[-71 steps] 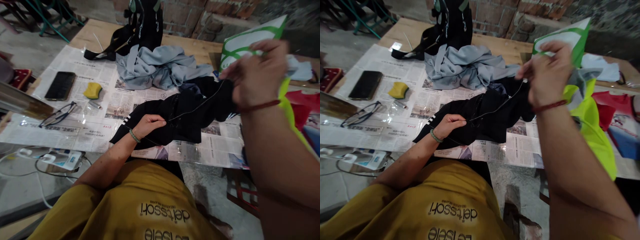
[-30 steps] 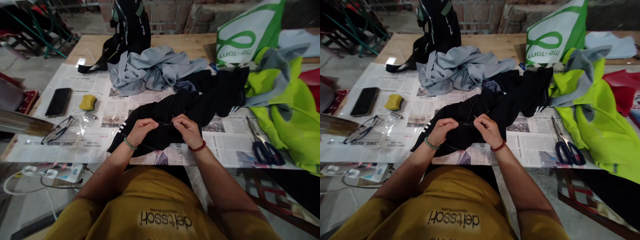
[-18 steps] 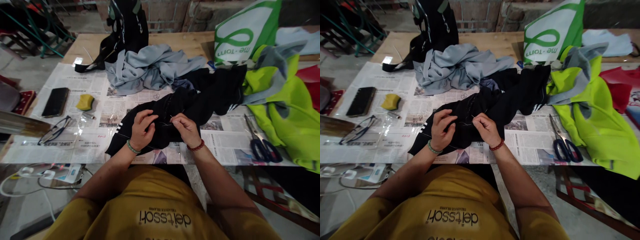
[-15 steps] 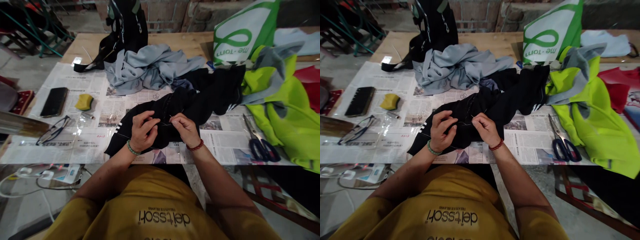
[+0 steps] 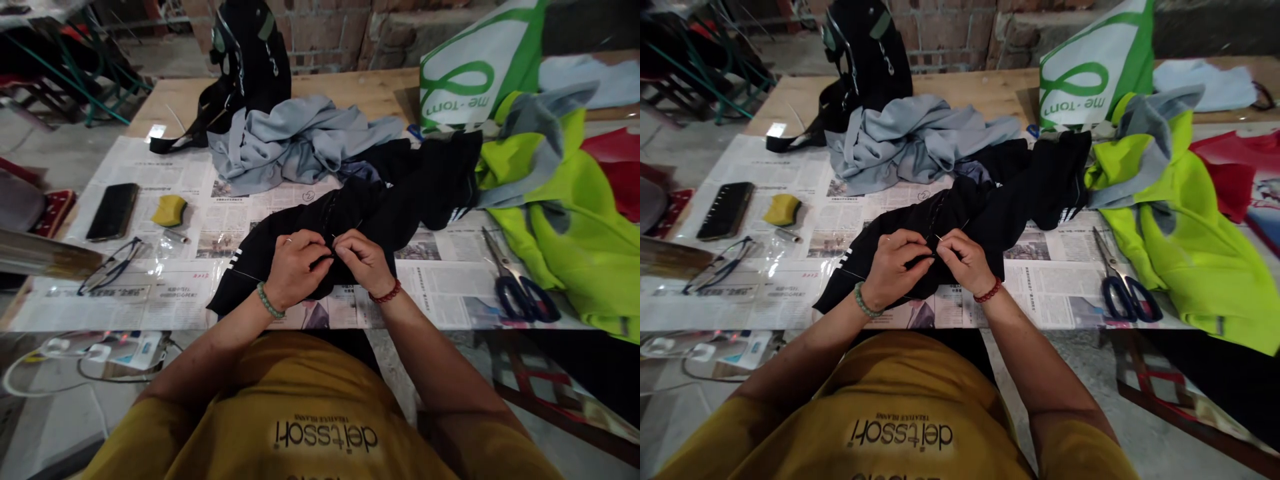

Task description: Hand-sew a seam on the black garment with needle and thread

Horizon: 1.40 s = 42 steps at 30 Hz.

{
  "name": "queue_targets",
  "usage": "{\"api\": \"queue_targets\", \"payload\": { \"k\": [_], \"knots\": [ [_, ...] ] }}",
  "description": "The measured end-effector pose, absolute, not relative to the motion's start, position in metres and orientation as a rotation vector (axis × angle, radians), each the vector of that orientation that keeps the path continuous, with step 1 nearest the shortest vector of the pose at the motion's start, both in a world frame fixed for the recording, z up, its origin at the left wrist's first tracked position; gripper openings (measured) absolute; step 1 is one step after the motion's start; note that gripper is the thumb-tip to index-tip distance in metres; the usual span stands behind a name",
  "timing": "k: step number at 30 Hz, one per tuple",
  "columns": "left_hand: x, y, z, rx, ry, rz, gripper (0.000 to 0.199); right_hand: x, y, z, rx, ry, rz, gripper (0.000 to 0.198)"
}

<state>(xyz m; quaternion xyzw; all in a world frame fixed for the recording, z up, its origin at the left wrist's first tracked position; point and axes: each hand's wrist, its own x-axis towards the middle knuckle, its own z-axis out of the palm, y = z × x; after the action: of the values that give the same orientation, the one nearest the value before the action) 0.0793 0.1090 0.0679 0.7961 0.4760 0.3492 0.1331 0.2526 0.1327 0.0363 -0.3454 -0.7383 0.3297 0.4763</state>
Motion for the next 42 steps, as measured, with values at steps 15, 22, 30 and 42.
{"api": "queue_targets", "payload": {
  "k": [15, 22, 30, 42],
  "knots": [
    [0.085, 0.113, 0.072, 1.65, 1.258, 1.054, 0.009, 0.252, 0.132, 0.039, -0.828, -1.842, 0.757, 0.019],
    [0.082, 0.116, 0.076, 1.158, 1.134, 1.053, 0.01, 0.252, 0.132, 0.039, -0.831, -1.847, 0.748, 0.019],
    [0.071, 0.11, 0.095, 1.241, 1.06, 0.903, 0.011, 0.253, 0.132, 0.037, -0.855, -1.845, 0.739, 0.019],
    [0.06, 0.085, 0.103, 1.973, 1.471, 1.155, 0.006, 0.252, 0.132, 0.038, -0.836, -1.803, 0.767, 0.02]
  ]
}}
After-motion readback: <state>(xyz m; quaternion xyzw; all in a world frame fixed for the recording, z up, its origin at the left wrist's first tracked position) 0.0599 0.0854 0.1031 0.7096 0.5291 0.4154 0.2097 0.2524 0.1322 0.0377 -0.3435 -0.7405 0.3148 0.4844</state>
